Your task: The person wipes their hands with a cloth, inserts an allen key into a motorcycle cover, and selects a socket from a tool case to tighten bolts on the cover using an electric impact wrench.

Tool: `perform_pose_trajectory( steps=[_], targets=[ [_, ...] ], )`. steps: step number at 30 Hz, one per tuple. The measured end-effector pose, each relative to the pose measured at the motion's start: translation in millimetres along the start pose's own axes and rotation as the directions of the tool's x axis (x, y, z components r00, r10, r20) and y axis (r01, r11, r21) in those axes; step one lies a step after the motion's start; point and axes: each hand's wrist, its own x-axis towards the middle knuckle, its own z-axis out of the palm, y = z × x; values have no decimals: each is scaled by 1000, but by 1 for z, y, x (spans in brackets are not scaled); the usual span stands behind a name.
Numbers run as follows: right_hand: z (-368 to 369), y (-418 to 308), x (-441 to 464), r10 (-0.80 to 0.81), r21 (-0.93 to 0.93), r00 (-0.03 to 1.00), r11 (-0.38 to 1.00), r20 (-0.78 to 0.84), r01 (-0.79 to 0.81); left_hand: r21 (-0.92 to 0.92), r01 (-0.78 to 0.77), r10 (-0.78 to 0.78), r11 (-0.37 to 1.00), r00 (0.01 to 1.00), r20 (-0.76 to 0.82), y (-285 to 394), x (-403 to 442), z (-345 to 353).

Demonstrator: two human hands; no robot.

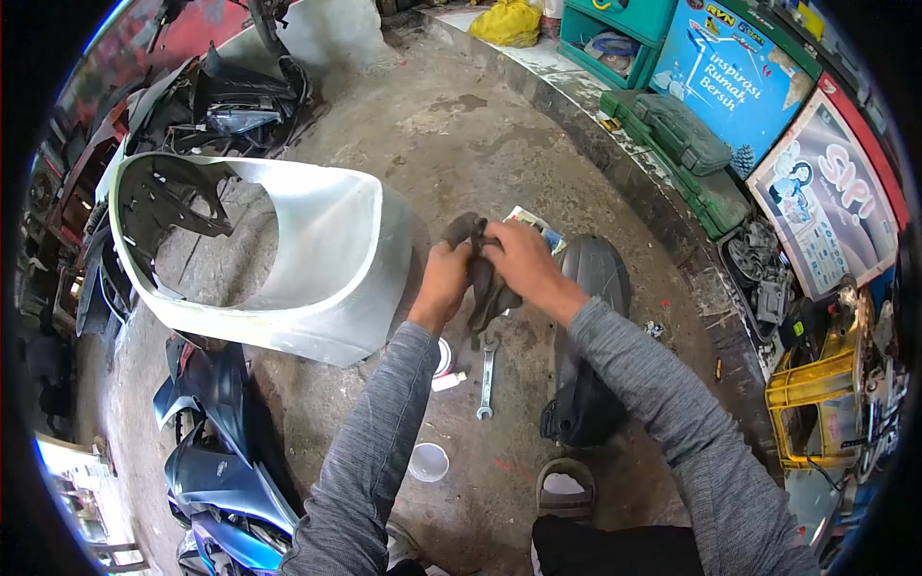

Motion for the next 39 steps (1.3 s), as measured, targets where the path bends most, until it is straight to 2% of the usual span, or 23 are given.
perform_pose_trajectory(
  steps=[1, 2, 4, 7, 10, 12, 14, 16, 18, 20, 22, 24, 25, 26, 28, 30, 32, 34, 35, 36, 37, 38, 39],
  targets=[
    [-9, -1, 5, 9, 27, 996, 1000, 84, -11, 197, -47, 51, 979, 999, -16, 4, -5, 3],
    [-15, -4, 7, 15, 54, 985, 998, 169, -25, 199, -43, 48, 979, 999, -20, -1, 0, -2],
    [-16, -6, 11, 53, 121, 986, 990, 156, -72, 438, -166, 178, 884, 984, 15, -8, 18, -15],
    [-12, -4, 24, 264, 192, 964, 946, 14, -262, 598, -46, 113, 800, 991, -74, 12, 20, -11],
    [-6, 8, 44, 292, 240, 949, 936, -121, -257, 577, -196, 313, 793, 943, -110, 22, 26, -12],
    [-2, 15, 57, 379, 203, 922, 912, -82, -357, 604, -202, 347, 771, 929, -132, 27, 25, -14],
    [16, 23, 67, 434, 546, 882, 791, -185, -275, 654, -210, 411, 727, 896, -169, 33, 24, -17],
    [16, 29, 69, 433, 470, 894, 817, -118, -334, 640, -225, 409, 734, 900, -152, 26, 27, -27],
    [17, 31, 66, 289, 434, 944, 839, 159, -329, 544, -324, 422, 774, 905, -61, 19, 25, -36],
    [22, 22, 54, 266, 457, 948, 830, 176, -318, 478, -240, 287, 845, 958, -27, 37, -1, -30],
    [23, 6, 38, 248, 482, 951, 820, 187, -309, 389, 45, 0, 920, 993, -116, 42, -14, -27],
    [18, -18, 21, 337, 554, 860, 661, 384, -506, 267, -76, 103, 961, 991, -88, 27, -24, -18],
    [28, -29, 9, 333, 552, 863, 667, 380, -500, 139, -199, 210, 970, 975, -73, 16, -22, -13],
    [43, -41, -6, 319, 597, 904, 679, 285, -428, 204, -290, 313, 935, 946, -90, -30, 5, -22],
    [47, -67, -22, 299, 631, 937, 694, 183, -345, -211, -34, 17, 977, 996, -84, -29, -9, -11],
    [24, -98, -31, 108, 754, 958, 596, 265, -276, -215, -162, 122, 963, 974, -189, -7, -36, 11],
    [15, -95, -28, 156, 684, 954, 668, 258, -294, -436, -29, 10, 899, 999, -45, -2, -49, 21],
    [8, -97, -19, 519, 725, 697, 197, 495, -660, -426, 61, -65, 903, 998, 5, 7, -68, 32],
    [4, -99, -18, 607, 676, 495, -95, 621, -731, -62, -199, 195, 978, 979, -68, -1, -70, 29],
    [1, -106, -18, 612, 678, 497, -90, 616, -729, 313, -421, 455, 851, 890, -39, -10, -68, 24],
    [-2, -115, -21, 501, 737, 611, -84, 613, -671, 624, -551, 656, 554, 750, 80, -22, -64, 17],
    [-4, -119, -24, 380, 788, 711, -88, 592, -609, 620, -550, 657, 559, 751, 74, -30, -56, 4],
    [8, -97, -28, 173, 806, 790, -37, 588, -591, 582, -389, 497, 714, 867, -30, -43, -44, -16]
  ],
)
